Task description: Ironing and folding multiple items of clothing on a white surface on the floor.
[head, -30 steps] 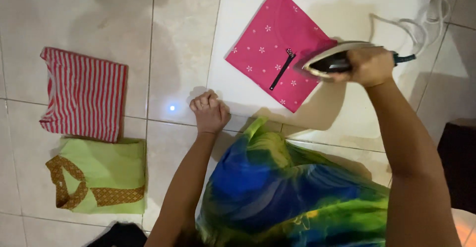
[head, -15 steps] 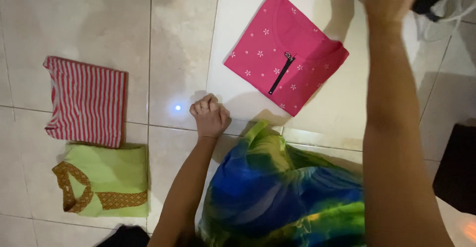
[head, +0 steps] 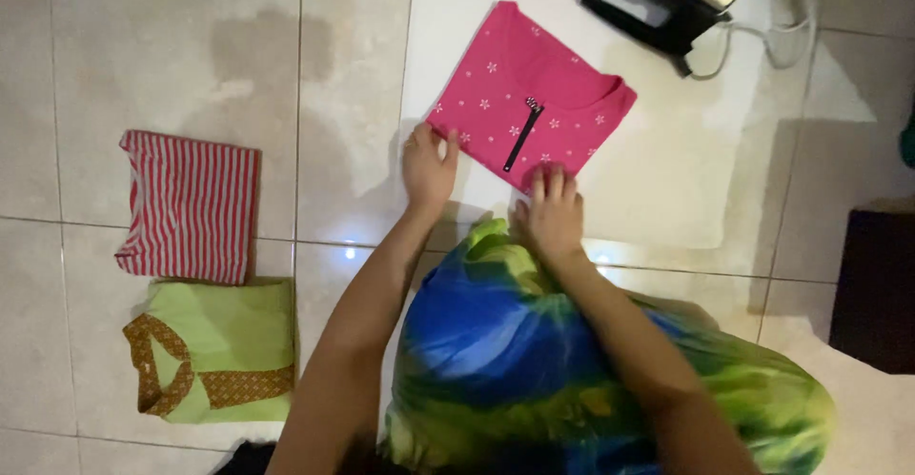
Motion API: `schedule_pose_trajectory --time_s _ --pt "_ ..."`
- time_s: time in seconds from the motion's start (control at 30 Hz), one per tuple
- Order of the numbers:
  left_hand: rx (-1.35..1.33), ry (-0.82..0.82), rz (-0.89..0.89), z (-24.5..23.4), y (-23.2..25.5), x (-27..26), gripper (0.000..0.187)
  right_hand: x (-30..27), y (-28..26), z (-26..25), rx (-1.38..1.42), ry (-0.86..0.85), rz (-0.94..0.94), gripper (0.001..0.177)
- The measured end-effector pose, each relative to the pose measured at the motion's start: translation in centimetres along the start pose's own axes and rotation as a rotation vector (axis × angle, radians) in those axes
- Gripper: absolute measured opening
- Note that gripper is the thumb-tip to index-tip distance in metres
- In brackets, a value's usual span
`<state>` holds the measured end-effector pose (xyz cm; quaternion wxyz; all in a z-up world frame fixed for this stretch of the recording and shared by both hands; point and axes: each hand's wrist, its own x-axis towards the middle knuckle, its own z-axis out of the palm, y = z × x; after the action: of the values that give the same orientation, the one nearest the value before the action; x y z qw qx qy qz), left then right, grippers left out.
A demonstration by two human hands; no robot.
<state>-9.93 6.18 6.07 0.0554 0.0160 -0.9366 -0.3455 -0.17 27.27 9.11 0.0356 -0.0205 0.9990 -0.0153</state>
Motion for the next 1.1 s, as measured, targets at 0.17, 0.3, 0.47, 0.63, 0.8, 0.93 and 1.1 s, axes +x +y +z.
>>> schedule_pose_trajectory --time_s 0.17,0.3,0.47,0.63,0.8,0.93,1.1 --pt "-0.439 0.101 -0.575 11.0 -5.3 5.6 0.088 1.2 -0.3 3.8 -0.254 0.178 0.025 0.061" --pt "-0.451 -0.127 -0.748 10.4 -5.4 6.8 0.055 2.4 1.0 5.3 -0.235 0.137 0.008 0.049" --pt "-1.312 -0.215 -0.861 4.2 -2.7 5.5 0.033 3.1 1.7 -3.9 -0.367 0.349 -0.154 0.02" --pt "-1.671 -0.115 -0.755 -9.6 -3.4 0.0 0.019 3.5 -2.0 -17.5 -0.083 0.26 -0.255 0.014" --pt "-1.856 0.001 -0.664 -24.2 -3.6 -12.4 0.015 -0.7 -10.7 -28.8 0.093 0.07 -0.415 0.024" --pt "-1.958 0.175 -0.672 -31.5 -5.1 -23.7 0.016 -4.6 -18.6 -32.0 0.087 -0.047 -0.608 0.027" --pt "-1.943 0.293 -0.733 -35.5 -7.5 -31.9 0.021 -7.5 -26.3 -32.1 0.007 -0.083 -0.767 0.026"
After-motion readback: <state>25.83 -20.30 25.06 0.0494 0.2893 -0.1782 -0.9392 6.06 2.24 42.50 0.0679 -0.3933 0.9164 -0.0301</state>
